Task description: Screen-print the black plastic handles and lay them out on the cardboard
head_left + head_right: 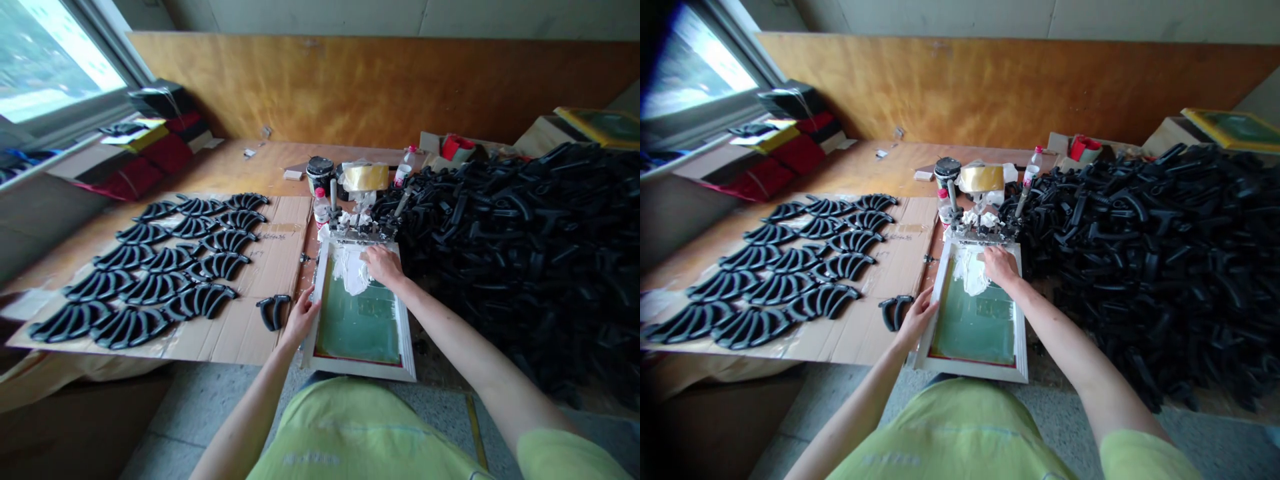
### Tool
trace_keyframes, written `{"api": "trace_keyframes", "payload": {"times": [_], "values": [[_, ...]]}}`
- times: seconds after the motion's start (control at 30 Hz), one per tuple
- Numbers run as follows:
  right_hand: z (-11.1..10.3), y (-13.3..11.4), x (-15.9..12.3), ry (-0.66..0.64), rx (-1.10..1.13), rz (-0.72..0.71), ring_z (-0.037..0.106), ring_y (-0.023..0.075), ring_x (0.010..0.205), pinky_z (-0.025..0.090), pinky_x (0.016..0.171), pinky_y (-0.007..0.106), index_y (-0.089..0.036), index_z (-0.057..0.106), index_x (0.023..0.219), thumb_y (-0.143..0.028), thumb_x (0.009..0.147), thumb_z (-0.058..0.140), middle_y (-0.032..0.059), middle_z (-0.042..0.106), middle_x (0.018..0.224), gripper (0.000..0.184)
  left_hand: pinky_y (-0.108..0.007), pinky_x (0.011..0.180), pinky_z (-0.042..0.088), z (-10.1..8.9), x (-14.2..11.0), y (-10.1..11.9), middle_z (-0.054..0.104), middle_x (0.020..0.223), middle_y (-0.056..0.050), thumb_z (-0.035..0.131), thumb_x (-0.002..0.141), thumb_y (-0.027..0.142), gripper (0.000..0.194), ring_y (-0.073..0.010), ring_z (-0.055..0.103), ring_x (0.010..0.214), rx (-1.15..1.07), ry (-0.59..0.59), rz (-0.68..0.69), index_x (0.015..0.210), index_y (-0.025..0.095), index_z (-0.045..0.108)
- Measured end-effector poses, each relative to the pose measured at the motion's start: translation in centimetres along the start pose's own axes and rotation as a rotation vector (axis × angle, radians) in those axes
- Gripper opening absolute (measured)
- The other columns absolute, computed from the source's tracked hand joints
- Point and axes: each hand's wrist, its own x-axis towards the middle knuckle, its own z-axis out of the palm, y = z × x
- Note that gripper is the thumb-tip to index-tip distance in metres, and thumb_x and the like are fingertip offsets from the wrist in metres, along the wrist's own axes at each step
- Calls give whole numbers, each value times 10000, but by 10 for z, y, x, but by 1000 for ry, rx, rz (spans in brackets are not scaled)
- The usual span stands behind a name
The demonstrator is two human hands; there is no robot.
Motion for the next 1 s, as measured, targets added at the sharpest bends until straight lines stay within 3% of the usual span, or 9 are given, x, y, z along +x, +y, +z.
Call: {"api": "trace_keyframes", "payload": {"times": [0.2,0.3,0.5,0.63,0.73,0.9,1.0], "values": [[-8,-8,-45,-66,114,-425,539,218,908,393,736,288,-163,620,836,-48,798,504,75,637,858,168,-222,532,431,1,0,-3,629,700,15,698,705,541,756,-132,578,595,14,22,9,1354,194,523],[-17,-1,-47,-126,188,-546,543,197,879,392,722,273,-179,623,832,-55,787,529,46,635,838,162,-222,543,436,2,0,-2,642,729,6,689,717,539,748,-132,585,613,18,17,17,1357,190,520],[-8,-4,-42,-6,223,-391,541,214,940,424,772,298,-165,651,912,-41,804,500,78,640,910,224,-222,529,432,1,-3,3,616,670,22,697,711,535,739,-135,581,591,33,22,14,1342,188,535],[-5,-4,-60,-52,267,-472,550,215,980,442,834,309,-175,659,996,-45,821,495,75,653,959,273,-219,520,428,0,-5,5,628,689,10,697,716,528,740,-139,588,600,13,13,17,1350,188,526],[-16,-4,-43,-54,300,-368,587,197,930,447,808,289,-213,672,1000,-159,864,565,43,665,945,182,-217,513,428,0,-8,12,647,727,-3,691,723,531,750,-138,592,597,6,-4,0,1362,186,505],[-43,11,22,44,275,-57,621,194,887,460,805,292,-323,506,1358,-284,832,660,15,675,1050,550,-219,543,454,-5,-20,55,669,803,-15,652,761,558,719,-138,602,630,-34,-34,6,1369,207,494],[-50,53,26,152,349,133,632,184,819,474,802,302,-276,519,1348,-300,881,566,20,695,984,470,-226,571,472,-4,-22,94,677,901,-45,553,820,594,549,-137,594,678,-78,0,101,1158,174,654]]}}
